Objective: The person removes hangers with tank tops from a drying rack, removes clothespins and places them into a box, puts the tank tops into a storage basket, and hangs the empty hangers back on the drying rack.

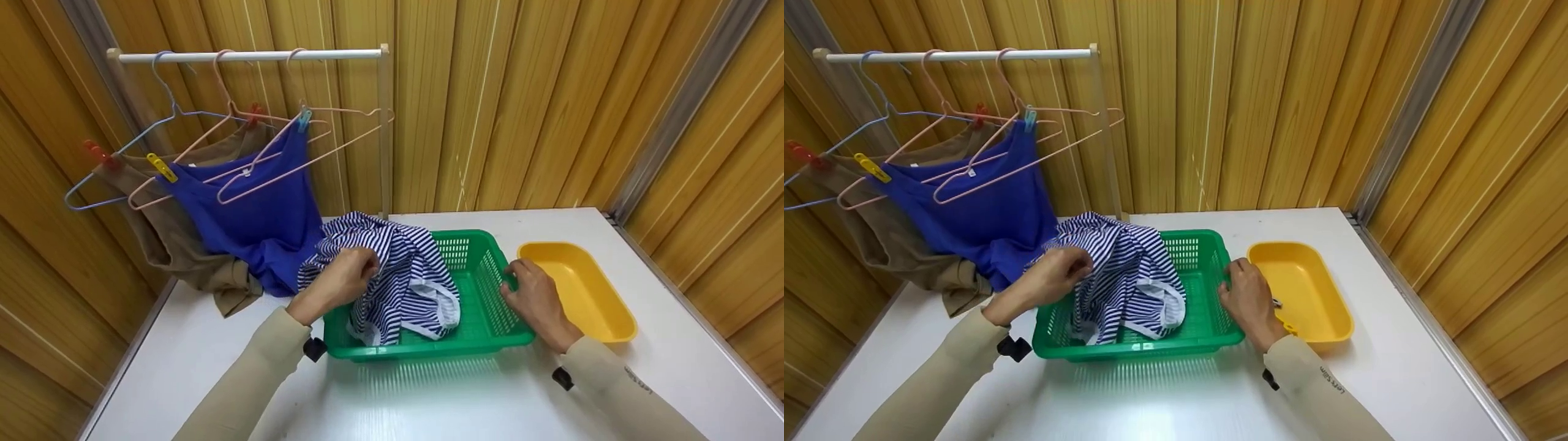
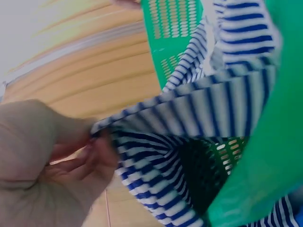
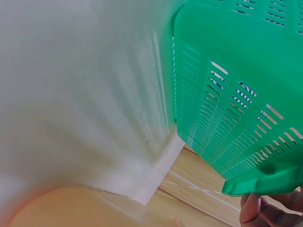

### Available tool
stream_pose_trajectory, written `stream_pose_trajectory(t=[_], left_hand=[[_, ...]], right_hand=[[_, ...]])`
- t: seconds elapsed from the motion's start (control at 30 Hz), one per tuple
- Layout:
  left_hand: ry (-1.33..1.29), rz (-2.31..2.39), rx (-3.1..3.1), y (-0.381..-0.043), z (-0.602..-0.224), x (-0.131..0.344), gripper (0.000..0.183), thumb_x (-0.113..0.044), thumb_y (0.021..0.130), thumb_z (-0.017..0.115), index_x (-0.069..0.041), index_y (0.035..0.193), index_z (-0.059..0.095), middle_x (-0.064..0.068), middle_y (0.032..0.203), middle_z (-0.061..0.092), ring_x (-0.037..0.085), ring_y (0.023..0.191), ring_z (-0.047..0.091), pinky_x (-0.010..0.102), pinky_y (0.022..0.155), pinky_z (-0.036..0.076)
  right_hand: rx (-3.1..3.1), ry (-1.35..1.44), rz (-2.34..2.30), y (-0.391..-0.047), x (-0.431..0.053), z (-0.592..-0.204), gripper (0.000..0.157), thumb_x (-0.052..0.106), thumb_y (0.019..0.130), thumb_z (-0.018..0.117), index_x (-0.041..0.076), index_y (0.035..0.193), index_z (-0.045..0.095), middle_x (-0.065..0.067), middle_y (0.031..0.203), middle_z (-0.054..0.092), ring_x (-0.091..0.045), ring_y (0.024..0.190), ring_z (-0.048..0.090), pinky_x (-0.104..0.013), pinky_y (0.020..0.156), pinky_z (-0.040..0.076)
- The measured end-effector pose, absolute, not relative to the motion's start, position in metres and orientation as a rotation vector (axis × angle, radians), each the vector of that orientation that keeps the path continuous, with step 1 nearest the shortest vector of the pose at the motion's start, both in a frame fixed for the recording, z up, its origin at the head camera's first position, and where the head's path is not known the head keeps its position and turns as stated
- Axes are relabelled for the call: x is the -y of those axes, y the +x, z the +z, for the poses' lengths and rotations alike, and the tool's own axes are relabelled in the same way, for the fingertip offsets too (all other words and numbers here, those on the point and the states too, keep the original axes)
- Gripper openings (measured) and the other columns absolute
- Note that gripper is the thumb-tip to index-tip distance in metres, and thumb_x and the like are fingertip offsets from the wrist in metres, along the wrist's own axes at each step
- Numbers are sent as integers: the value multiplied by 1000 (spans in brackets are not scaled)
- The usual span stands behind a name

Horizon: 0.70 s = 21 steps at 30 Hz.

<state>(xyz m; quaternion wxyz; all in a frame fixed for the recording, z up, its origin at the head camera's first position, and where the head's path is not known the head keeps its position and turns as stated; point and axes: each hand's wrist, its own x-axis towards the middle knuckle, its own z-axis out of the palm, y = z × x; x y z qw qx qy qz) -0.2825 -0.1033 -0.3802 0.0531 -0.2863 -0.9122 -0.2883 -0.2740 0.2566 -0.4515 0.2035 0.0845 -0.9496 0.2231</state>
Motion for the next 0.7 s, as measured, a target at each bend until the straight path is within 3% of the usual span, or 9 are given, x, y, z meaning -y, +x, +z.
stream_pose_trajectory(t=[0.1,0.27,0.43,0.57,0.7], left_hand=[[-948,-823,2842,-286,-384,108,9,-2,92,62,-2,88,70,6,81,66,14,72,54,30,65,50],[-854,-825,2818,-298,-385,122,8,-10,93,65,-4,94,70,8,87,68,17,78,59,34,71,53],[-745,-869,2749,-316,-377,135,27,-13,93,66,-1,117,65,17,115,68,31,106,64,45,94,53],[-607,-909,2845,-333,-372,141,49,-22,95,65,-7,140,51,15,142,54,34,133,50,51,112,39],[-471,-917,3022,-348,-378,146,62,-30,96,62,-13,151,38,15,154,41,37,143,37,56,117,29]], right_hand=[[2636,242,630,-274,-257,-452,21,10,86,71,-1,102,66,-18,105,65,-30,87,61,-49,83,57],[2652,240,631,-274,-256,-452,21,10,86,71,-1,103,66,-18,105,64,-30,88,61,-50,85,57],[2657,230,642,-274,-257,-452,21,10,87,70,-1,104,65,-18,106,64,-30,89,61,-51,87,56],[2664,221,654,-273,-257,-452,21,10,87,70,-1,105,65,-18,108,64,-31,91,60,-51,89,55],[2661,217,655,-273,-256,-452,21,10,87,70,-1,105,65,-18,109,64,-31,93,61,-51,90,55]])
